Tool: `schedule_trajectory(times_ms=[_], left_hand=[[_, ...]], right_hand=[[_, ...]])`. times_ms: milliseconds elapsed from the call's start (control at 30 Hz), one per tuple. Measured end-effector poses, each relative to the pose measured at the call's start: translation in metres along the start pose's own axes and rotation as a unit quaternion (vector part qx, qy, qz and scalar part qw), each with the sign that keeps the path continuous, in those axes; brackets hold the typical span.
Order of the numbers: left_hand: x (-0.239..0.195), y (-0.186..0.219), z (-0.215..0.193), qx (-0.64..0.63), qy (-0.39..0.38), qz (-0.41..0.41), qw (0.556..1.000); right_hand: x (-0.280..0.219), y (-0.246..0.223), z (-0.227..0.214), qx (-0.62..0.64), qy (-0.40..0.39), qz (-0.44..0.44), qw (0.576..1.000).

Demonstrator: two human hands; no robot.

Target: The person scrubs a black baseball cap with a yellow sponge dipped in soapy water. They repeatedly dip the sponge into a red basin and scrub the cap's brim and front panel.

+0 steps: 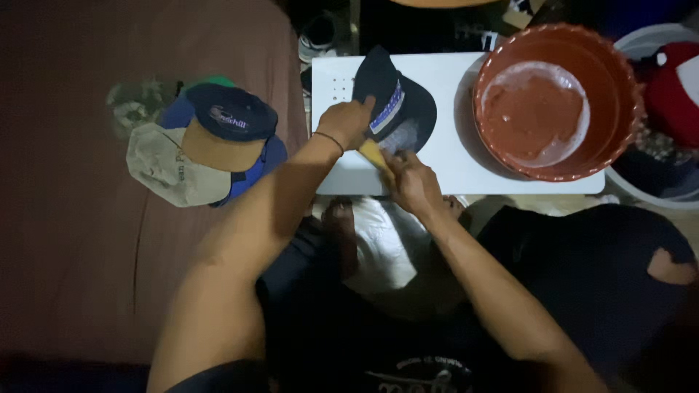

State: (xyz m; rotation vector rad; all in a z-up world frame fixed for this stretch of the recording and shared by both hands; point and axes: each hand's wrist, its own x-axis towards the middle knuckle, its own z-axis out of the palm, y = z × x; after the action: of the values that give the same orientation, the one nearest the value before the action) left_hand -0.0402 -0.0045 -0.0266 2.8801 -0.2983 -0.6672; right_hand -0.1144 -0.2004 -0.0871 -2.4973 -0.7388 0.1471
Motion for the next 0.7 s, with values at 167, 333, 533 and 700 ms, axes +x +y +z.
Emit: schedule_trajectory(times_ms=[167,333,533,700], left_hand=[[0.001,-0.005,-0.005,-0.015,0.008,0.005,1.0],[-0.005,-0.003,-0.009,0.012,0.016,0.022,1.0],[-0.005,-0.009,-0.001,0.002,0.013,0.035,0.999],[0.024,-0.033,0.04,0.073,0.053,0.057,0.994]], right_hand=[[0.001,-0.009,-0.009,-0.011,0.033,0.034,0.999],[-0.002,0.0,-0.003,0.024,-0.034,0.038,0.998],[-0.003,0.014,-0.023,0.003,0.015,0.087,0.996],[-0.003,0.014,-0.038,0.004,0.044,0.098,0.994]])
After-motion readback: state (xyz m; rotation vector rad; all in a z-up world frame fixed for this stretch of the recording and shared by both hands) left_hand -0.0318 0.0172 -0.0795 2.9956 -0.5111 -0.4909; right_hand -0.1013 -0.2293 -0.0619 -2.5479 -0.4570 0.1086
